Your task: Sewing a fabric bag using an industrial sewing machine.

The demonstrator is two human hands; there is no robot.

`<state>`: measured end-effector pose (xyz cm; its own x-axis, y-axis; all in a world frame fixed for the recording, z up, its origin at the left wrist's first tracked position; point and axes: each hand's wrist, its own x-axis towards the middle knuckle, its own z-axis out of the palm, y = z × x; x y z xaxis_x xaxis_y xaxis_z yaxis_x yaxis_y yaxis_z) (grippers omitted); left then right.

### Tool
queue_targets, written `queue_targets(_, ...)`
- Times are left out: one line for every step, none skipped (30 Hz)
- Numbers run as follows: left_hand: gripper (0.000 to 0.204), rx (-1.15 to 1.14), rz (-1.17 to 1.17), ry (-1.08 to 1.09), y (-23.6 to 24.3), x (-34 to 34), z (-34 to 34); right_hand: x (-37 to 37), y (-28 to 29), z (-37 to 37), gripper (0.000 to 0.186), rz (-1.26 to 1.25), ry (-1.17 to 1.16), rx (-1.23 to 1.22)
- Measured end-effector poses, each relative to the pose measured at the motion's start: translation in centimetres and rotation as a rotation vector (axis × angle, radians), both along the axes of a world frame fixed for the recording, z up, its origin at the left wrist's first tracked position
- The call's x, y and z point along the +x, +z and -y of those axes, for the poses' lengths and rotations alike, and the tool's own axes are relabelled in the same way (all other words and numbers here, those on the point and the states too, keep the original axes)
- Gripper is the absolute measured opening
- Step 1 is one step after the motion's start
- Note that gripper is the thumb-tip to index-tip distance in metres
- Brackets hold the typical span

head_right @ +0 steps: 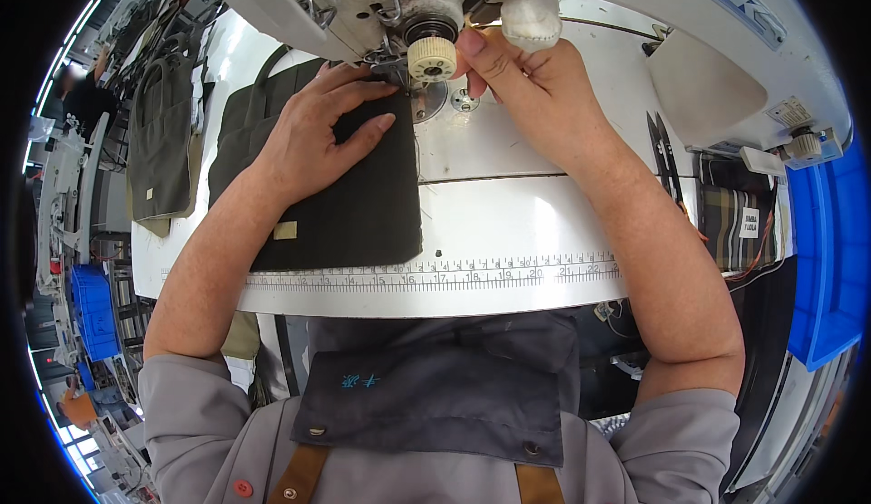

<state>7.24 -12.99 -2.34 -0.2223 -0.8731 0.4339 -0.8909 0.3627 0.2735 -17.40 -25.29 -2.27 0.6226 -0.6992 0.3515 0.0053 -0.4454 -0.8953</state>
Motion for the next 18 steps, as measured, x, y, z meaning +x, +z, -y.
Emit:
queue_targets(0.033, 0.035, -0.011, 0.020, -0.1, 0.2, 0.2, -0.3, -0.1, 0.2, 0.035, -0.071, 0.031, 0.013)
queue_targets(0.033, 0.070, -0.023, 0.038, -0.1, 0.3, 0.3, -0.4, -0.1, 0.4, 0.023, -0.143, 0.060, 0.027)
queue_targets(0.033, 0.070, -0.023, 0.039, -0.2, 0.5, 0.4, -0.4, 0.0, 0.3, 0.023, -0.144, 0.062, 0.027)
queue_targets(0.033, 0.064, -0.023, 0.038, -0.2, 0.6, 0.4, -0.4, 0.2, 0.3, 0.023, -0.156, 0.078, 0.008)
queue_targets(0.033, 0.058, -0.023, 0.032, -0.2, 0.6, 0.4, -0.4, 0.3, 0.3, 0.023, -0.168, 0.091, -0.010)
queue_targets(0.033, 0.059, -0.023, 0.029, -0.1, 0.5, 0.5, -0.3, 0.0, 0.1, 0.023, -0.169, 0.088, -0.009)
queue_targets(0.033, 0.083, -0.029, 0.035, 0.1, 0.4, 0.5, 0.0, -0.4, -0.2, 0.030, -0.111, 0.062, -0.031)
queue_targets(0.033, 0.107, -0.033, 0.043, 0.3, 0.3, 0.6, 0.2, -0.7, -0.3, 0.041, -0.052, 0.038, -0.055)
queue_targets(0.033, 0.108, -0.032, 0.041, 0.3, 0.3, 0.6, 0.2, -0.5, -0.3, 0.041, -0.051, 0.036, -0.053)
queue_targets(0.033, 0.094, -0.028, 0.037, 0.3, 0.3, 0.5, 0.1, -0.2, -0.3, 0.034, -0.153, 0.052, -0.090)
queue_targets(0.033, 0.079, -0.023, 0.034, 0.3, 0.4, 0.5, 0.1, 0.0, -0.4, 0.027, -0.254, 0.070, -0.127)
queue_targets(0.033, 0.082, -0.019, 0.034, 0.2, 0.5, 0.4, 0.1, 0.1, -0.5, 0.027, -0.250, 0.069, -0.124)
queue_targets(0.033, 0.063, -0.026, 0.070, 0.0, 0.7, 0.4, 0.2, 0.2, -0.8, 0.022, -0.308, 0.092, -0.376)
queue_targets(0.034, 0.044, -0.033, 0.100, 0.1, 0.8, 0.4, 0.2, 0.4, -1.1, 0.018, -0.366, 0.108, -0.627)
queue_targets(0.034, 0.047, -0.027, 0.096, 0.4, 1.0, 0.2, 0.1, 0.7, -1.4, 0.018, -0.401, 0.146, -0.634)
queue_targets(0.036, -0.035, 0.136, 0.066, 0.9, 1.2, -0.1, 0.1, 0.6, -1.4, 0.018, -0.395, 0.142, -0.630)
queue_targets(0.039, -0.119, 0.299, 0.028, 1.6, 1.1, -0.3, 0.0, 0.4, -1.3, 0.018, -0.375, 0.165, -0.712)
queue_targets(0.039, -0.113, 0.305, 0.016, 2.0, 0.6, -0.7, 0.0, 0.1, -1.2, 0.018, -0.355, 0.188, -0.791)
